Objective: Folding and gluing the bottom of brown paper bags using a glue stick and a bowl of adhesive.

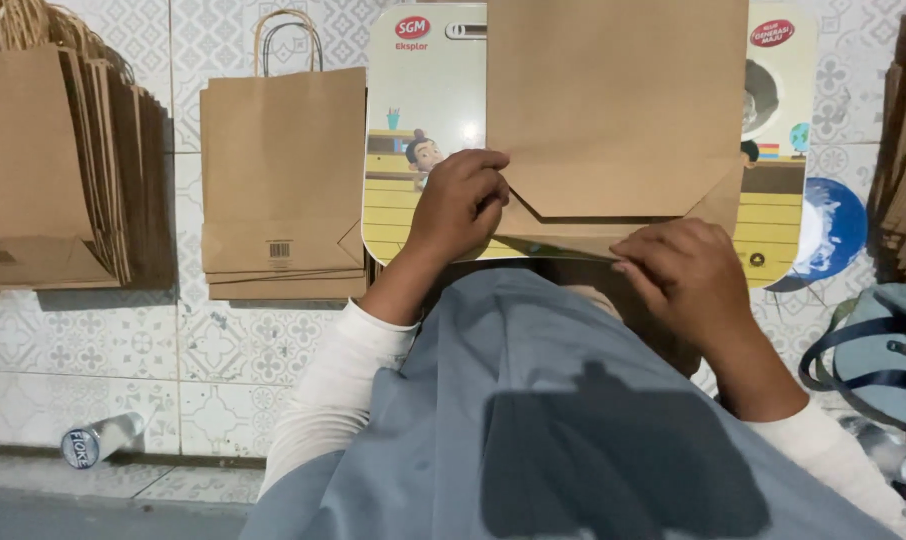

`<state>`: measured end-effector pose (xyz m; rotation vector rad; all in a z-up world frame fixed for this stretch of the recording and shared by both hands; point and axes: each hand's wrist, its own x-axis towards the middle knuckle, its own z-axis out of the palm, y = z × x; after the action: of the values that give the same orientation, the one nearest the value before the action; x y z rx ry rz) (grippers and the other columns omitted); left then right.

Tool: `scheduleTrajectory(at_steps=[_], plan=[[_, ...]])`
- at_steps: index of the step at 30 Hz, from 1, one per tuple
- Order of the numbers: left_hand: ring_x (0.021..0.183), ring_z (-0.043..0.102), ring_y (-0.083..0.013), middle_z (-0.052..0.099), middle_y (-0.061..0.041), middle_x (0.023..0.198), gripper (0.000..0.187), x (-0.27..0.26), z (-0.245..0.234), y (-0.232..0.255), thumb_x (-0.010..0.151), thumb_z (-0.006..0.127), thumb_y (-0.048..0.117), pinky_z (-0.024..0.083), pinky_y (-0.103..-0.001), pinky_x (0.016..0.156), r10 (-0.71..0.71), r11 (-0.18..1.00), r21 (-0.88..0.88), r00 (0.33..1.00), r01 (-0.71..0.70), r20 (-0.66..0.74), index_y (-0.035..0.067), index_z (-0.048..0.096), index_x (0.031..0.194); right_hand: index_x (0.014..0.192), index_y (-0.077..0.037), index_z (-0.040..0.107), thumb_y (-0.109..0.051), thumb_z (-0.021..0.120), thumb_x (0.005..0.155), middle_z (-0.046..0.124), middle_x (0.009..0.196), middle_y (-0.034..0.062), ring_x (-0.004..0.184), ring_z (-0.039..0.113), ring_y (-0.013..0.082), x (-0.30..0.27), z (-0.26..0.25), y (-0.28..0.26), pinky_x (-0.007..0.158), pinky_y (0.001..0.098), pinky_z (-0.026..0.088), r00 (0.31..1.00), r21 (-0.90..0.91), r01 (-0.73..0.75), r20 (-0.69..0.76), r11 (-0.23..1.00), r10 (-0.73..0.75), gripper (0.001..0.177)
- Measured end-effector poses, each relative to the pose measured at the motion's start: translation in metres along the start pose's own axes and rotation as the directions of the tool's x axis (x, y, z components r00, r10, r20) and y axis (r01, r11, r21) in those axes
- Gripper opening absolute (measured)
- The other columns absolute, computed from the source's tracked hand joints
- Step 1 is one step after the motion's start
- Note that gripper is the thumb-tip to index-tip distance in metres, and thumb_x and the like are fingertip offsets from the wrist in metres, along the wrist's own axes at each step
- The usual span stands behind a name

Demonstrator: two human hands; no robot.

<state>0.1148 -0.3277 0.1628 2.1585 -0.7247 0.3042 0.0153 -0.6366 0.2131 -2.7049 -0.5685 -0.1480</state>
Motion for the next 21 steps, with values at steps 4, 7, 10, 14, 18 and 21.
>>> scheduleTrajectory(at_steps=[4, 7, 10, 14, 18, 21], plan=[[0.110, 0.068, -0.0347, 0.073, -0.006, 0.115, 0.009, -0.002, 0.003, -0.004, 0.084, 0.075, 0.009, 0.055, -0.047, 0.088, 0.072, 0.997, 0.026, 0.997, -0.072, -0.005, 0.018, 0.073, 0.083, 0.113, -0.022, 0.079, -0.031, 0.077, 0.093, 0.074, 0.116, 0.0020, 0.110, 0.069, 0.0292, -0.025, 0.019, -0.012, 0.097, 0.0466, 0.051, 0.993, -0.072, 0.051, -0.101, 0.996, -0.058, 0.022], [0.112, 0.068, -0.0360, 0.072, -0.008, 0.116, 0.008, -0.001, 0.002, -0.001, 0.083, 0.077, 0.009, 0.055, -0.048, 0.088, 0.078, 0.996, 0.051, 0.997, -0.078, 0.000, 0.016, 0.073, 0.083, 0.115, -0.022, 0.077, -0.032, 0.077, 0.092, 0.071, 0.122, 0.0043, 0.113, 0.067, 0.0320, -0.034, 0.034, -0.008, 0.096, 0.0493, 0.051, 0.981, -0.023, 0.096, -0.165, 0.995, -0.099, 0.025], [0.112, 0.067, -0.0378, 0.072, -0.009, 0.117, 0.007, -0.002, 0.002, 0.001, 0.084, 0.077, 0.010, 0.054, -0.050, 0.087, 0.077, 0.995, 0.055, 0.997, -0.078, 0.024, 0.016, 0.075, 0.084, 0.117, -0.023, 0.077, -0.032, 0.077, 0.092, 0.070, 0.122, 0.0037, 0.113, 0.067, 0.0319, -0.033, 0.035, -0.007, 0.097, 0.0489, 0.050, 0.971, 0.012, 0.117, -0.213, 0.993, -0.112, 0.026], [0.117, 0.065, -0.0372, 0.070, -0.008, 0.123, 0.005, -0.002, 0.006, -0.001, 0.088, 0.079, 0.021, 0.052, -0.049, 0.088, 0.100, 0.983, 0.148, 0.994, -0.106, 0.044, 0.022, 0.078, 0.092, 0.113, -0.022, 0.077, -0.035, 0.077, 0.094, 0.072, 0.119, 0.0007, 0.114, 0.068, 0.0281, -0.025, 0.027, -0.009, 0.098, 0.0465, 0.049, 0.986, 0.017, 0.048, -0.162, 0.999, -0.045, 0.022], [0.120, 0.063, -0.0364, 0.070, -0.008, 0.124, 0.009, -0.008, 0.006, 0.004, 0.094, 0.073, 0.028, 0.050, -0.047, 0.091, 0.082, 0.978, 0.186, 0.995, -0.092, 0.060, 0.027, 0.080, 0.099, 0.112, -0.023, 0.077, -0.038, 0.076, 0.095, 0.073, 0.120, -0.0016, 0.116, 0.067, 0.0264, -0.029, 0.023, -0.008, 0.100, 0.0457, 0.048, 0.994, 0.024, -0.001, -0.107, 1.000, 0.003, 0.023], [0.123, 0.061, -0.0361, 0.068, -0.007, 0.128, 0.011, -0.012, 0.012, 0.002, 0.097, 0.070, 0.031, 0.049, -0.047, 0.093, 0.082, 0.980, 0.179, 0.995, -0.090, 0.051, 0.028, 0.079, 0.103, 0.112, -0.022, 0.078, -0.037, 0.075, 0.096, 0.074, 0.118, -0.0011, 0.117, 0.068, 0.0273, -0.027, 0.012, -0.013, 0.100, 0.0456, 0.049, 0.998, 0.041, -0.045, -0.046, 0.998, 0.047, 0.023]])
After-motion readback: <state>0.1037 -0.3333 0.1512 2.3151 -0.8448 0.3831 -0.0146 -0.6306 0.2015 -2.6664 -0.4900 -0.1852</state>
